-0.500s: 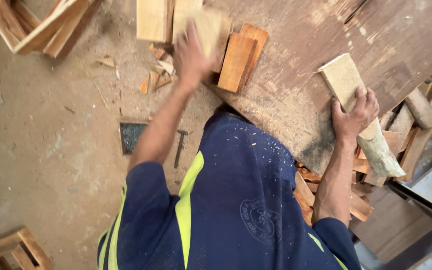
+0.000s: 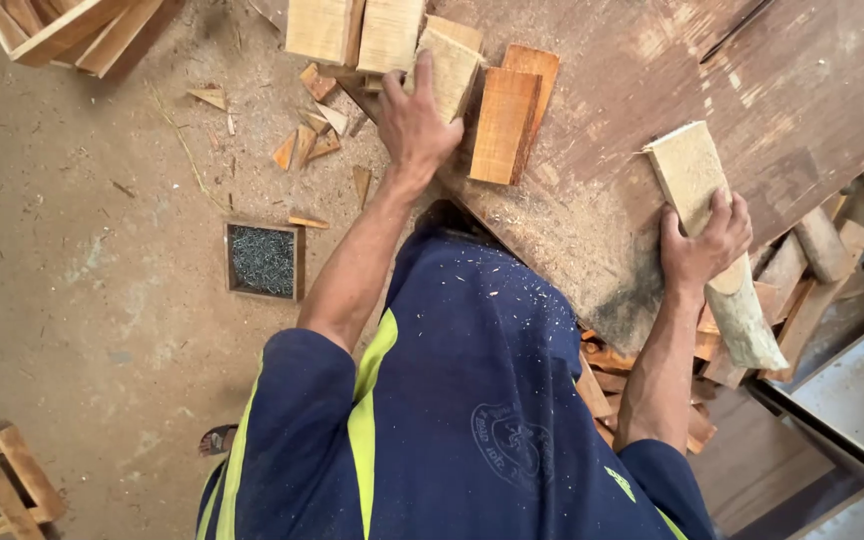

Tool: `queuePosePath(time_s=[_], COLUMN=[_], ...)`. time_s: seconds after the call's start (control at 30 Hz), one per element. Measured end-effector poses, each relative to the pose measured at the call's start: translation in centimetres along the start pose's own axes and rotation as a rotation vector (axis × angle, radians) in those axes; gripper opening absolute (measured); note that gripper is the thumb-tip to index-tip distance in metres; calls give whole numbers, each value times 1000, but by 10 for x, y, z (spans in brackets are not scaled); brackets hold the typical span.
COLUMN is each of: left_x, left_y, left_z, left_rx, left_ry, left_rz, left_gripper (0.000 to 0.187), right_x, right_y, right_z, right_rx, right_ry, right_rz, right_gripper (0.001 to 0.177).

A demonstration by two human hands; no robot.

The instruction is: Cutting small wooden blocks into triangular shapes using a table saw.

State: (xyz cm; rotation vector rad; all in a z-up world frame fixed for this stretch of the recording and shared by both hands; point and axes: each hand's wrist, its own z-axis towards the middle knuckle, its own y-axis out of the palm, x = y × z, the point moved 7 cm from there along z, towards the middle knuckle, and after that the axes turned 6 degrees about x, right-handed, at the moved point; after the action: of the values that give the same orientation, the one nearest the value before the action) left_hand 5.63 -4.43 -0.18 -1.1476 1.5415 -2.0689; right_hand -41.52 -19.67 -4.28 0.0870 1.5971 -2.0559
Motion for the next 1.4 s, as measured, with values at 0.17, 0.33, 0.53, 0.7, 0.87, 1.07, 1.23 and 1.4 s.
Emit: queuePosePath(time_s=[0.17,0.33,0.53,0.7,0.87,1.07,1.23,1.4], left_x=[15,-9,-25,-24,-28,34,97,78], left_y=[-58,-81,-17,-10,-25,-32,24,77], left_z=[18,71,93,101,120,62,-30,-45], left_rx=[120,49,252,287,268,402,64,-260], left_ry=[102,-99,281,269,186,388,463,141], left_rz=[-114,-174,214,215,284,246,217,7], left_gripper=[111,98,100,90,85,71,106,123], right_x=[-1,-6,-7,-7,-2,-2,-2,-1], right_y=[-5,-7,-10,-14,-7,-9,-6,-6], right_z=[-2,0,-3,-1,1,0,4,2], right_rx=[-3,10,43,50,21,24,15,8], right_ry=[32,19,-17,4,27,36,38,40], right_rz=[0,16,18,13,8,5,4,-3], right_gripper=[71,70,68,69,70,69,69,70])
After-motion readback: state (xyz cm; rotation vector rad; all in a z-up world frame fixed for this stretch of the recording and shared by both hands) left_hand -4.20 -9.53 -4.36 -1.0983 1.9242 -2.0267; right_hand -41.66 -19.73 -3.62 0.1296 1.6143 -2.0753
